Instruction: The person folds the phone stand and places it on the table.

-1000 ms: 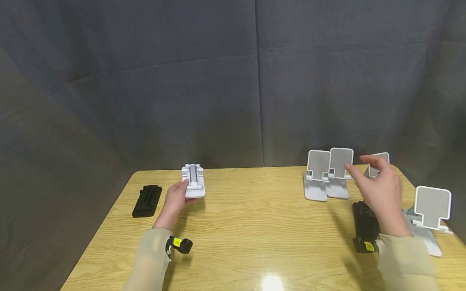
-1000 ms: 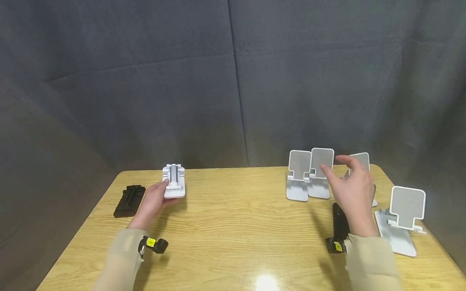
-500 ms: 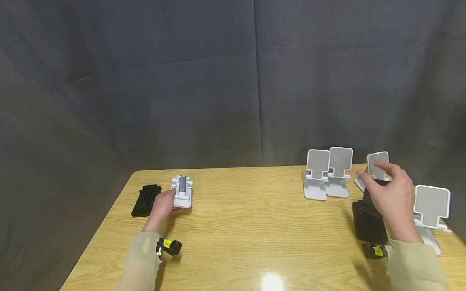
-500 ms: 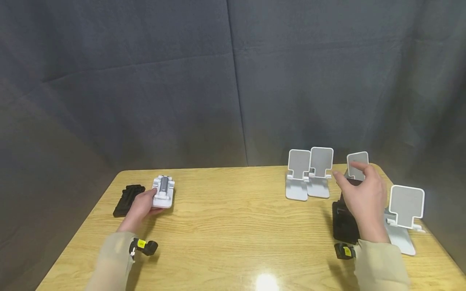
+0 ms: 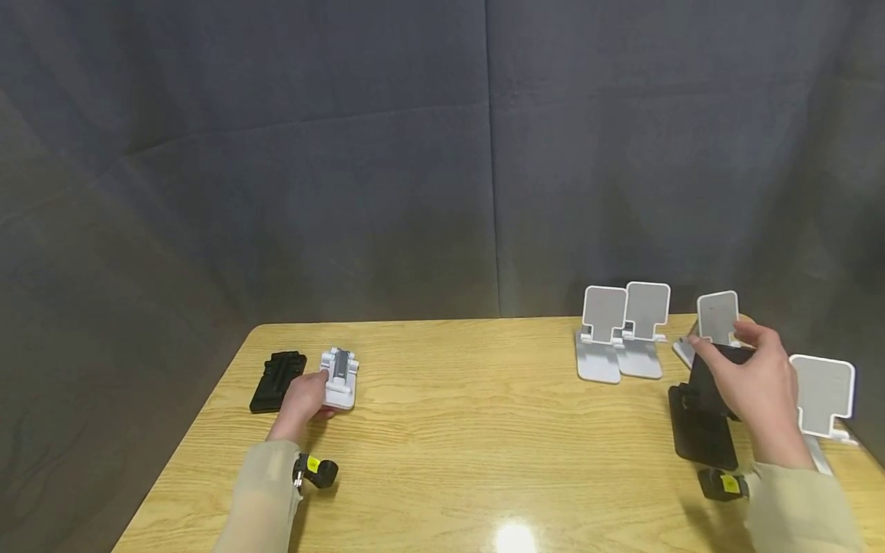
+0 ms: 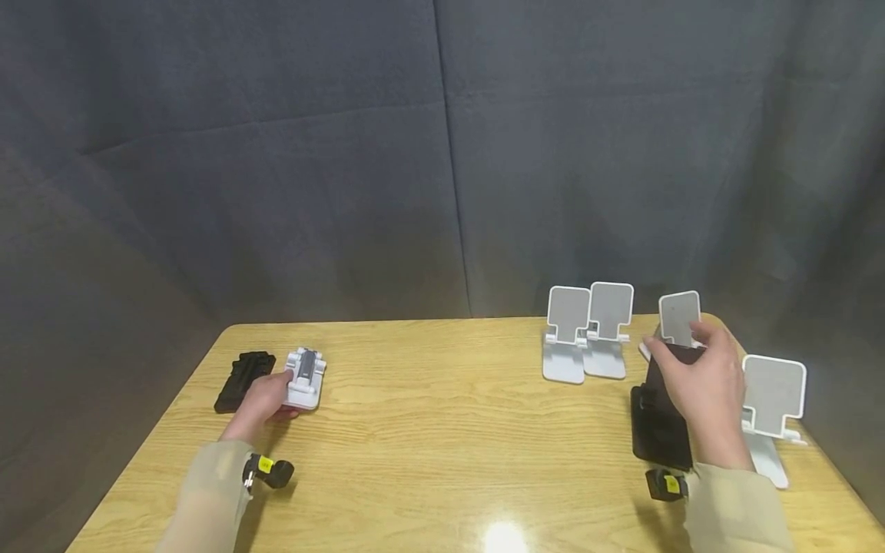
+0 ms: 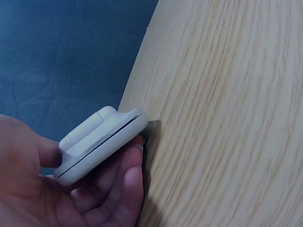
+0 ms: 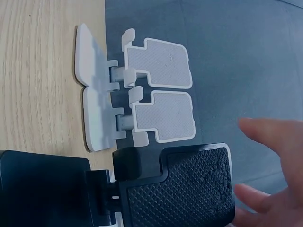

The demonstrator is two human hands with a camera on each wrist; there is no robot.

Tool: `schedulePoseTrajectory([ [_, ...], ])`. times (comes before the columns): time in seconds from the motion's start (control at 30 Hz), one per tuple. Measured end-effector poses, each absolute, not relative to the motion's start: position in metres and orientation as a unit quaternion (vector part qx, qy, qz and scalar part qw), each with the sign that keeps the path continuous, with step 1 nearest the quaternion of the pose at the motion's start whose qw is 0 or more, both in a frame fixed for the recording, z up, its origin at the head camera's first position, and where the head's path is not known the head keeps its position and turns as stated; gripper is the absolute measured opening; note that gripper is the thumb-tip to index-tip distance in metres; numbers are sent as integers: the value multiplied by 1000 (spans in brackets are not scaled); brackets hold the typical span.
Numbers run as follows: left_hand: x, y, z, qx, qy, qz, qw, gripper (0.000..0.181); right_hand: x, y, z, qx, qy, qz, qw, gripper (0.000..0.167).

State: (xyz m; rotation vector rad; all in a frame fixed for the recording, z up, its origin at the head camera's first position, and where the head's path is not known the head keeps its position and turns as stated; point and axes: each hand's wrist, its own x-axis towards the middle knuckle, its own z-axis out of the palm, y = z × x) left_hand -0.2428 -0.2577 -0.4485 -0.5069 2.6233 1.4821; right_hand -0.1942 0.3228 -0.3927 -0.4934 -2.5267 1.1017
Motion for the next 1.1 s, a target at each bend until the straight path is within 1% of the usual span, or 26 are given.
schedulePoseTrajectory([
  [0.2,-241,-259,-448,-188,873,449,30,52,-191,328,-394,-194,-885,409,107,101],
  [0.33,-239,-259,-447,-201,884,422,15,51,-190,334,-394,-190,-891,406,73,106],
  [0.47,-237,-260,-447,-214,886,410,3,52,-190,341,-397,-166,-909,379,52,104],
  [0.57,-237,-260,-447,-217,886,409,-4,51,-189,345,-400,-154,-919,359,44,98],
  [0.7,-237,-261,-448,-215,892,397,-14,51,-188,350,-402,-146,-926,348,20,93],
  [0.87,-235,-261,-447,-212,895,393,-20,54,-186,354,-400,-140,-929,341,-15,97],
  [0.93,-234,-260,-447,-210,895,393,-23,55,-185,354,-400,-140,-930,338,-18,98],
  [1.1,-236,-259,-447,-210,896,390,-26,54,-185,352,-402,-123,-936,330,14,91],
])
